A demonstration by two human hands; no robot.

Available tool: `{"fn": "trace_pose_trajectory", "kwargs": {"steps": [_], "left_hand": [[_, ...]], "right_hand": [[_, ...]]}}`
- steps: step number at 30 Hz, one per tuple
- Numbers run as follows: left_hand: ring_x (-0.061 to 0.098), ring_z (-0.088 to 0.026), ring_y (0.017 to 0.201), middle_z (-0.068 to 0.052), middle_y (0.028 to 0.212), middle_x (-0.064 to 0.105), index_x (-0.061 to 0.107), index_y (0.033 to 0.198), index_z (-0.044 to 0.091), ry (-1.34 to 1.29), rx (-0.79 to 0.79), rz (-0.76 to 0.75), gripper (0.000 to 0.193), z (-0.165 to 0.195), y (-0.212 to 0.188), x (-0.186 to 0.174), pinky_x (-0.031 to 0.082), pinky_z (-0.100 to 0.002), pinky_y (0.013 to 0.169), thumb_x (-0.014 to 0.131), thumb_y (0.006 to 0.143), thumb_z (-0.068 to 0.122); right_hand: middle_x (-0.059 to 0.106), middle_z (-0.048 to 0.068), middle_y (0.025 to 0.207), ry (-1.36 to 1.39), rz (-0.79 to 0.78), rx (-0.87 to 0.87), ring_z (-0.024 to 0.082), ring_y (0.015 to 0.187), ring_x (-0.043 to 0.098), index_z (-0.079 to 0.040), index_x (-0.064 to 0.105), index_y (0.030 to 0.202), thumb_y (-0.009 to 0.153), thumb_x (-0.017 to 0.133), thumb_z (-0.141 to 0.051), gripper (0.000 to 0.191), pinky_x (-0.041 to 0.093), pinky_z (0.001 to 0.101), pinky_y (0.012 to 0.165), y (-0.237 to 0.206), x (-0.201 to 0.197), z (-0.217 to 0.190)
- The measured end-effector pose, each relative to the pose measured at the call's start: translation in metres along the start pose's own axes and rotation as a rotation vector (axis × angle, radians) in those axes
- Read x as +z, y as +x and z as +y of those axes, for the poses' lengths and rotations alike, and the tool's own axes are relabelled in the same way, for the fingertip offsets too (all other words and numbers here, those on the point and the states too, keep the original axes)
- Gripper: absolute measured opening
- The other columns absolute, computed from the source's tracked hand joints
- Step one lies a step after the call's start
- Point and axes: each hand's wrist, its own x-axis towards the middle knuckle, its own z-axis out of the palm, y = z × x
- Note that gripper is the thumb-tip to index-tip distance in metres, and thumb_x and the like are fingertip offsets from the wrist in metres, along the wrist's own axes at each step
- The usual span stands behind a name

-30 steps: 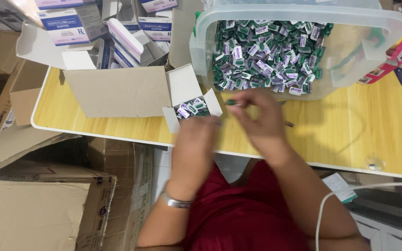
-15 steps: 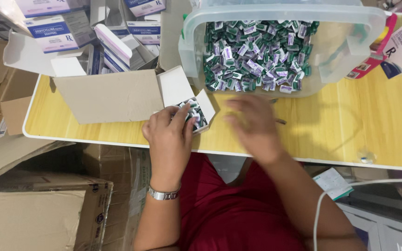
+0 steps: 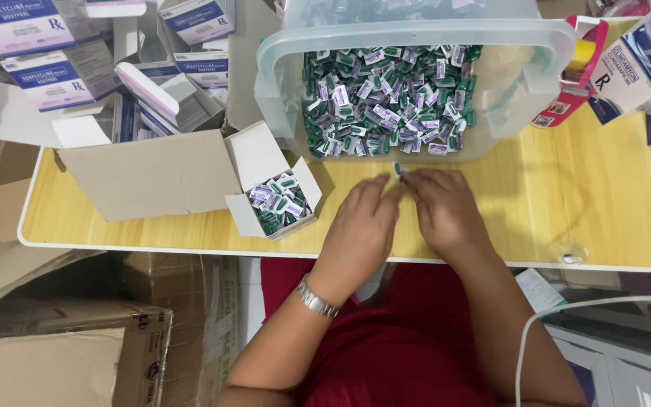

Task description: The person sorts small green and white wrapped items from a large plastic bin and places them into a small white cardboard box. They handle the items one by one, occasionally adjusting their position on the table before placing them inside the box.

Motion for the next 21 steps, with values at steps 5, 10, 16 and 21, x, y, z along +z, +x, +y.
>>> {"fn": "trace_pose_trajectory", "kwargs": {"steps": [5,10,16,21], "left_hand": [[0.050,-0.040,0.128,-0.022,0.141,0.054,0.053,0.137,-0.003,0.075,-0.050,-0.090,0.050,-0.018,0.012,0.022,0.041,-0.049,0.109,0.064,0.090,0.009],[0.050,-0.037,0.129,-0.019,0.142,0.054,0.053,0.139,-0.003,0.101,-0.027,-0.074,0.051,-0.019,0.015,0.030,0.038,-0.049,0.110,0.061,0.091,0.008],[0.052,-0.030,0.132,-0.012,0.136,0.059,0.059,0.139,0.007,-0.018,-0.008,-0.148,0.050,-0.017,0.011,0.027,0.036,-0.046,0.108,0.056,0.089,0.000],[0.050,-0.034,0.126,-0.016,0.128,0.055,0.055,0.140,0.001,-0.064,-0.050,-0.092,0.052,-0.016,0.013,0.025,0.037,-0.048,0.107,0.062,0.089,0.008]], "right_hand": [[0.066,0.019,0.127,-0.066,0.093,0.007,0.041,0.115,0.057,-0.001,0.067,0.130,0.081,0.057,0.010,0.052,0.045,0.0477,0.103,0.006,-0.007,0.012],[0.067,0.016,0.134,-0.206,0.068,-0.006,0.038,0.113,0.058,-0.001,0.066,0.132,0.087,0.058,0.009,0.047,0.046,0.0460,0.102,0.017,-0.010,0.018],[0.066,0.012,0.118,0.004,0.069,0.102,0.035,0.112,0.058,-0.009,0.068,0.131,0.084,0.056,0.009,0.052,0.046,0.0446,0.102,0.008,-0.019,0.013],[0.063,0.014,0.114,-0.314,0.043,0.052,0.038,0.104,0.055,-0.013,0.071,0.134,0.087,0.061,0.005,0.051,0.046,0.0477,0.094,0.022,-0.014,0.018]]}}
